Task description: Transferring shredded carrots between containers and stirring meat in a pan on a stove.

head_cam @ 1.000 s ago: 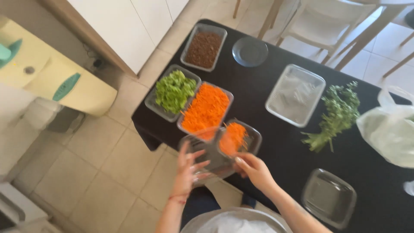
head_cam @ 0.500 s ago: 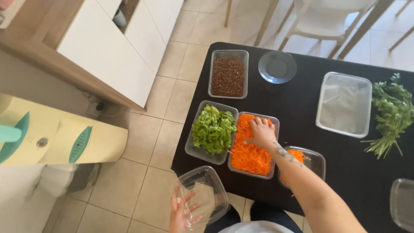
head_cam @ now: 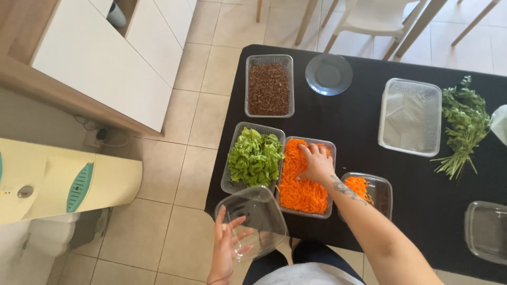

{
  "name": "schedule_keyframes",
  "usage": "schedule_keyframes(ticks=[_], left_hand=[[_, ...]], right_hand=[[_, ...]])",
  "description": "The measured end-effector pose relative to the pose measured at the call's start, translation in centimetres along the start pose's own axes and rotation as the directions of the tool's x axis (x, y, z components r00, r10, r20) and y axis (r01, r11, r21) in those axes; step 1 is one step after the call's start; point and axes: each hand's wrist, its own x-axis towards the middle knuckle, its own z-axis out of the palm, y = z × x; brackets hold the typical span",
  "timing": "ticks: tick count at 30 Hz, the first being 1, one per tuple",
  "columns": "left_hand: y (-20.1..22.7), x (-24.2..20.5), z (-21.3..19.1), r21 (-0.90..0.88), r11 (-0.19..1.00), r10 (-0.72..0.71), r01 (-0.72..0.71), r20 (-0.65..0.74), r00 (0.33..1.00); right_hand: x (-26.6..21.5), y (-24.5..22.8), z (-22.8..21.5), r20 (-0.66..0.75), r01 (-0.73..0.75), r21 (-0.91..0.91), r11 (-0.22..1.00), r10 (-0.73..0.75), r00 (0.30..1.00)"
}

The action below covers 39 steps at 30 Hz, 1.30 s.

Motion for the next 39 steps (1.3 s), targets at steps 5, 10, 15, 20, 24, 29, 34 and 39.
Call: schedule_keyframes(ticks=[5, 10, 15, 20, 24, 29, 34, 39], left_hand=[[0.2, 0.9, 0.6, 0.004, 1.000, 0.016, -0.016, 0.037, 0.999], [0.0, 2.0, 0.8, 0.005, 0.999, 0.034, -0.034, 0.030, 0.999], [-0.3, 3.3, 1.0, -0.079, 0.991, 0.111, -0.105, 0.071, 0.991], [1.3, 3.8, 1.9, -0.005, 0.986, 0.166, -0.167, 0.154, 0.974], [2.2, 4.2, 2.6, 0.092, 0.976, 0.178, -0.196, 0.180, 0.968], [3.5, 4.1, 3.6, 0.116, 0.978, 0.151, -0.175, 0.194, 0.969], [2.5, 6.0, 4.6, 0.161, 0.970, 0.144, -0.180, 0.213, 0.966], [2.1, 6.1, 7.1, 0.133, 0.971, 0.149, -0.198, 0.313, 0.938]], right_hand=[[1.1, 0.2, 1.2, -0.035, -0.008, 0.050, 0.999, 0.010, 0.999], [0.6, -0.5, 0.5, 0.020, -0.077, 0.057, 0.995, 0.076, 0.997], [0.6, -0.1, 1.1, -0.017, -0.115, 0.148, 0.982, 0.119, 0.993], [-2.3, -0.7, -1.5, -0.047, -0.225, 0.303, 0.926, 0.250, 0.967], [-4.1, -0.5, -1.4, 0.017, -0.329, 0.479, 0.814, 0.366, 0.930], [-4.9, -0.6, -1.2, 0.023, -0.368, 0.552, 0.748, 0.427, 0.904], [-5.0, 0.1, -0.8, 0.046, -0.406, 0.622, 0.670, 0.487, 0.872], [-7.0, 0.4, -4.2, -0.105, -0.379, 0.606, 0.699, 0.543, 0.833]])
